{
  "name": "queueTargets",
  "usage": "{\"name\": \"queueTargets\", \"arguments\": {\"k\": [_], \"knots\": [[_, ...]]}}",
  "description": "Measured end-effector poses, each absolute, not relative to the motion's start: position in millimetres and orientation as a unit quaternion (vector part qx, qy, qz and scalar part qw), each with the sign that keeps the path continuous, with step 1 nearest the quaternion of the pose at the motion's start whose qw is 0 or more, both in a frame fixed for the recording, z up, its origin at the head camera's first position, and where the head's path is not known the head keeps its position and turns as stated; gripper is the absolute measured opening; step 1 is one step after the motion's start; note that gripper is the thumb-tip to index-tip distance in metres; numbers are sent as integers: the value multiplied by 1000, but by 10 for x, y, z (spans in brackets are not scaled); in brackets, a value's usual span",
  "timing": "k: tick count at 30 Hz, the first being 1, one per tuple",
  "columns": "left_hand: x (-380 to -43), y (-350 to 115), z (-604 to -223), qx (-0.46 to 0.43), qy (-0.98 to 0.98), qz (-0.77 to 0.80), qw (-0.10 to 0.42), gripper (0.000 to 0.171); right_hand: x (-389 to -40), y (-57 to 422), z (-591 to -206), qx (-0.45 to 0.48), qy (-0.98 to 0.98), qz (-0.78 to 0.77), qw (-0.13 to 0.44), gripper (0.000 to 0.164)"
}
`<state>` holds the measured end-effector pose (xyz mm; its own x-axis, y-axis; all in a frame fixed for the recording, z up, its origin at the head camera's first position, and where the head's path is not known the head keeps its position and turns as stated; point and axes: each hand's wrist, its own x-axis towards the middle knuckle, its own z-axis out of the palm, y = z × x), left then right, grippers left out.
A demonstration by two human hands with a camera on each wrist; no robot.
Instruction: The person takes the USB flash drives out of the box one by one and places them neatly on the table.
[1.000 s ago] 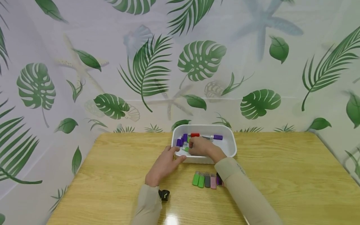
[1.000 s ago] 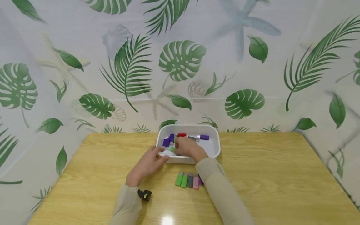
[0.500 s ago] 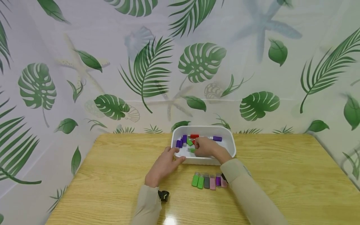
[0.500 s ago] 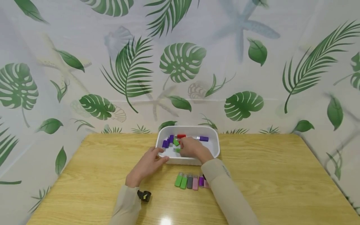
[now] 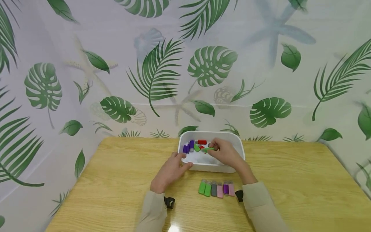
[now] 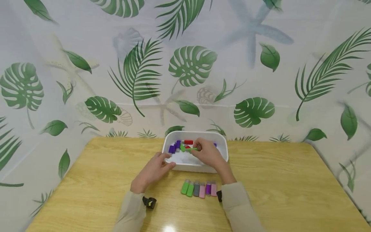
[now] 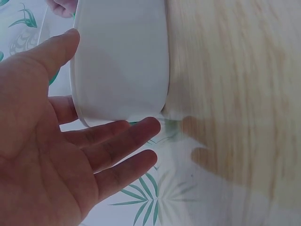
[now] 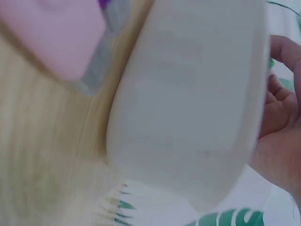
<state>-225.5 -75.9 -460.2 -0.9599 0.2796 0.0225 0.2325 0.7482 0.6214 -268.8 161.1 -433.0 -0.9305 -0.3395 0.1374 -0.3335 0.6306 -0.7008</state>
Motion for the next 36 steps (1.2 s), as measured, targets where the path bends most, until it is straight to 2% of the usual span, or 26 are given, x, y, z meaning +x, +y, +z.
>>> {"name": "queueTargets", "arguments": {"k": [4, 11, 29, 36], "knots": [[-2253, -754, -4604, 137, 936, 324, 34, 59, -2532, 1696, -4304, -184, 886, -426, -29, 11], [-2249, -730, -4587, 135, 935, 326, 38, 59, -2333, 1764, -4336, -165, 872, -459, -50, 13], [-2217, -731, -4600, 136, 935, 324, 43, 57, -2079, 1744, -4224, -188, 861, -472, -27, 7], [-2224, -739, -4583, 126, 934, 330, 47, 60, -2065, 1729, -4162, -203, 863, -461, -40, 15]]}}
